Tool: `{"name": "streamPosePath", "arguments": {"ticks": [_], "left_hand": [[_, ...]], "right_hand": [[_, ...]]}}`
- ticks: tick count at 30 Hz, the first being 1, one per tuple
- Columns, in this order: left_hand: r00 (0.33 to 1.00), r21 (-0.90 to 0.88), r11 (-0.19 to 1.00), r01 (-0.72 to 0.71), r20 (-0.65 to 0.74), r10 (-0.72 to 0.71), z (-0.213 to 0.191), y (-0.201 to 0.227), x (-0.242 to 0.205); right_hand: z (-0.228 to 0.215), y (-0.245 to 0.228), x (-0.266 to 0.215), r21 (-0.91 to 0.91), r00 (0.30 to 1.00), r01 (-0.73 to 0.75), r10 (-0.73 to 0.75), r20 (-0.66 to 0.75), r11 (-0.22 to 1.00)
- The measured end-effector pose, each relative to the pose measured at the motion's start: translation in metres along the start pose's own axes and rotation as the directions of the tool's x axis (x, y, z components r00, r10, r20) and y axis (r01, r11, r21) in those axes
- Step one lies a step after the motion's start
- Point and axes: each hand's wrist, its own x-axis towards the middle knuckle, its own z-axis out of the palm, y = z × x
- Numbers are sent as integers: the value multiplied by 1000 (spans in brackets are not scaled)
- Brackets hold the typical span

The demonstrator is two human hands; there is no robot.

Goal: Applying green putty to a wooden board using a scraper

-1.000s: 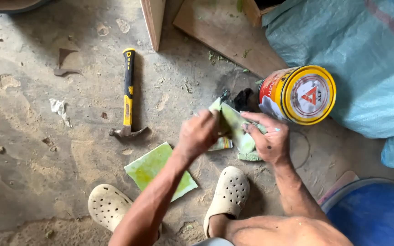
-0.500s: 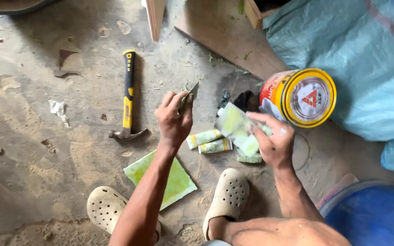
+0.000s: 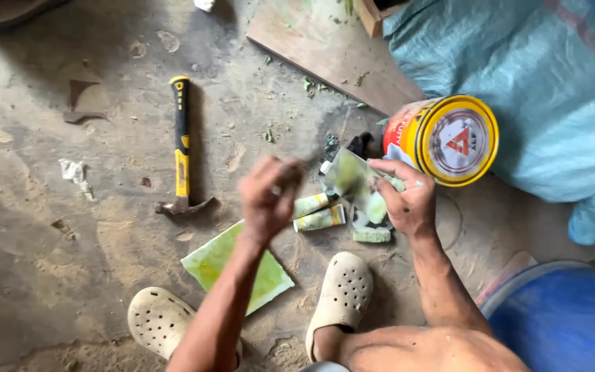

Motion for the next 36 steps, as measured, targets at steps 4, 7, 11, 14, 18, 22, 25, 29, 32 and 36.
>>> {"name": "streamPosePath", "arguments": {"ticks": [4, 7, 11, 14, 18, 22, 25, 29, 32, 36], "left_hand": [[997, 3, 1000, 23, 75, -24, 6, 25, 13], [984, -143, 975, 169, 83, -159, 2, -8, 14], [878, -403, 784, 472, 137, -458, 0, 8, 30], [836, -506, 683, 526, 162, -524, 5, 16, 28], [809, -510, 648, 566, 195, -554, 6, 5, 14], [790, -523, 617, 588, 205, -578, 11, 8, 4], [777, -516, 611, 601, 197, -598, 6, 14, 4], [741, -441, 624, 645, 160, -653, 3, 19, 0], [644, -458, 527, 716, 143, -752, 10, 2, -6], [534, -527, 401, 750, 124, -836, 43, -77, -7]], "right_hand": [[11, 6, -2, 159, 993, -118, 116, 24, 980], [10, 25, -5, 443, 968, -235, 247, 31, 865], [8, 49, -8, 592, 957, -261, 287, 53, 762], [12, 51, -5, 649, 951, -280, 298, 86, 707], [7, 52, 2, 587, 913, -395, 376, 160, 707], [7, 35, 12, 534, 892, -445, 410, 191, 719], [4, 38, 15, 555, 871, -469, 462, 165, 687], [-18, 62, 24, 659, 856, -387, 517, -3, 645], [-22, 29, 27, 692, 878, -374, 476, 50, 617], [-21, 12, 46, 524, 904, -258, 394, -165, 811]]}}
